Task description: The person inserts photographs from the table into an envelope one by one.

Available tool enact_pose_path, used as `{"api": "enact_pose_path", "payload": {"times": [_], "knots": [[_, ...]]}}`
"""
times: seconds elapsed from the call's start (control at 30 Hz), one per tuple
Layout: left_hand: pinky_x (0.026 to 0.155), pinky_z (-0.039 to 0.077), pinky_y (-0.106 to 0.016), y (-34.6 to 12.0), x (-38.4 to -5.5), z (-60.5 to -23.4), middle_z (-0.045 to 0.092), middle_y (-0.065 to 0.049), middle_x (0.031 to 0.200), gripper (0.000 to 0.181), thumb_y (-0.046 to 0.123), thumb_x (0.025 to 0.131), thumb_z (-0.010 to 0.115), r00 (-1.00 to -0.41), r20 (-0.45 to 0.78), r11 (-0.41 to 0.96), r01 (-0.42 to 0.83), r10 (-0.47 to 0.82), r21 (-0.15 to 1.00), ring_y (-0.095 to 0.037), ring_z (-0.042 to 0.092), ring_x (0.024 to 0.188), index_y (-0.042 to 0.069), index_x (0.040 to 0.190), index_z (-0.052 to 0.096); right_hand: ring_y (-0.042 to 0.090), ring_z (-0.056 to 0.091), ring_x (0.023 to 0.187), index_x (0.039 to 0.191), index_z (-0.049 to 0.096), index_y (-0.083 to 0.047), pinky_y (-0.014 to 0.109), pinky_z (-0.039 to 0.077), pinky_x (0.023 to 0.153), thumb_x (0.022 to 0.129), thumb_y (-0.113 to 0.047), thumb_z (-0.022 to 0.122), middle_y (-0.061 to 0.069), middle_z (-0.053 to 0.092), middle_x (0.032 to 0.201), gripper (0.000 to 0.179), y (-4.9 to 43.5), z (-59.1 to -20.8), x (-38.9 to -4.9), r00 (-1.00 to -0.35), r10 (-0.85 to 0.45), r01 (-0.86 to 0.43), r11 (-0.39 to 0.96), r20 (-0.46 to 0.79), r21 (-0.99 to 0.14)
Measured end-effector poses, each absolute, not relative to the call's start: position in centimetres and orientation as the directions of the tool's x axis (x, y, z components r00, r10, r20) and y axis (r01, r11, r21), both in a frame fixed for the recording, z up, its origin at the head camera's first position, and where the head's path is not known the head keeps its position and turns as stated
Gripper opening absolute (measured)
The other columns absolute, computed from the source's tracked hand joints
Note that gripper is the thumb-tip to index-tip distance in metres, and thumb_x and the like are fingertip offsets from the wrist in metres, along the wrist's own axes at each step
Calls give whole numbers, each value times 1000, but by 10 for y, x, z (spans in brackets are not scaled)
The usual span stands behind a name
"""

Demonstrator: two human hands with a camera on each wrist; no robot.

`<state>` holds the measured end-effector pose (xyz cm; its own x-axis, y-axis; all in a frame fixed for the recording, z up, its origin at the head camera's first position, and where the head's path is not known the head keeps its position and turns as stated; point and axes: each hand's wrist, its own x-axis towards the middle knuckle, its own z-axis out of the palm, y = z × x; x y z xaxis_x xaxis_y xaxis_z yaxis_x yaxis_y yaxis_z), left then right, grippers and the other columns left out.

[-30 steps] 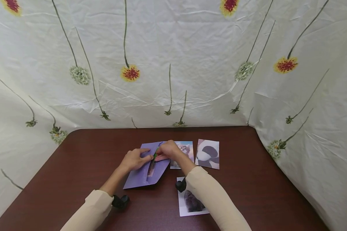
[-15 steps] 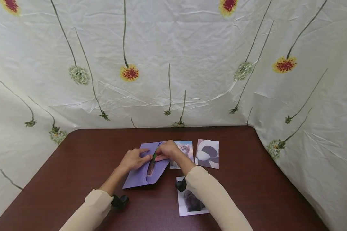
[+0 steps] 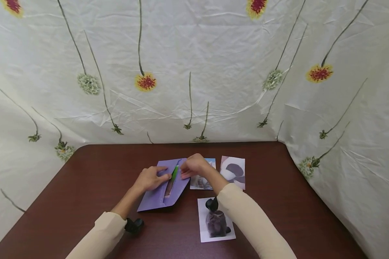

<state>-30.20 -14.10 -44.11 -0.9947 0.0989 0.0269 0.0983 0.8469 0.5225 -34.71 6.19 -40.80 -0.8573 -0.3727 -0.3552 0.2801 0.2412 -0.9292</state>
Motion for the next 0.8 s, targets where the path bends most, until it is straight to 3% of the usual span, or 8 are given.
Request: {"api": "enact_pose_path", "payload": {"times": [0.4,0.67,0.8], "knots": [[97,50,-56,-143,-303,-440,66,-24,131,54,39,91,67,-995,16,853,95,102,513,-47,62,122,8,134,67,23,72,73,116,64,16,47,59,86,95,-1,58,16,69,88,28,95,-388,-342,-878,-329,233,338,-346,-912],[98,50,-56,-144,-303,-442,64,-24,134,55,40,91,66,-995,1,849,85,99,521,-47,60,123,9,136,66,28,72,83,118,63,14,44,60,86,96,-4,59,29,69,109,29,126,-380,-345,-896,-275,226,391,-348,-892],[98,50,-56,-143,-304,-442,64,-24,135,55,41,91,66,-995,1,849,83,97,522,-47,60,124,9,136,66,28,71,86,123,61,14,45,59,88,97,-5,58,23,69,106,32,145,-377,-349,-907,-258,214,400,-334,-891]]}}
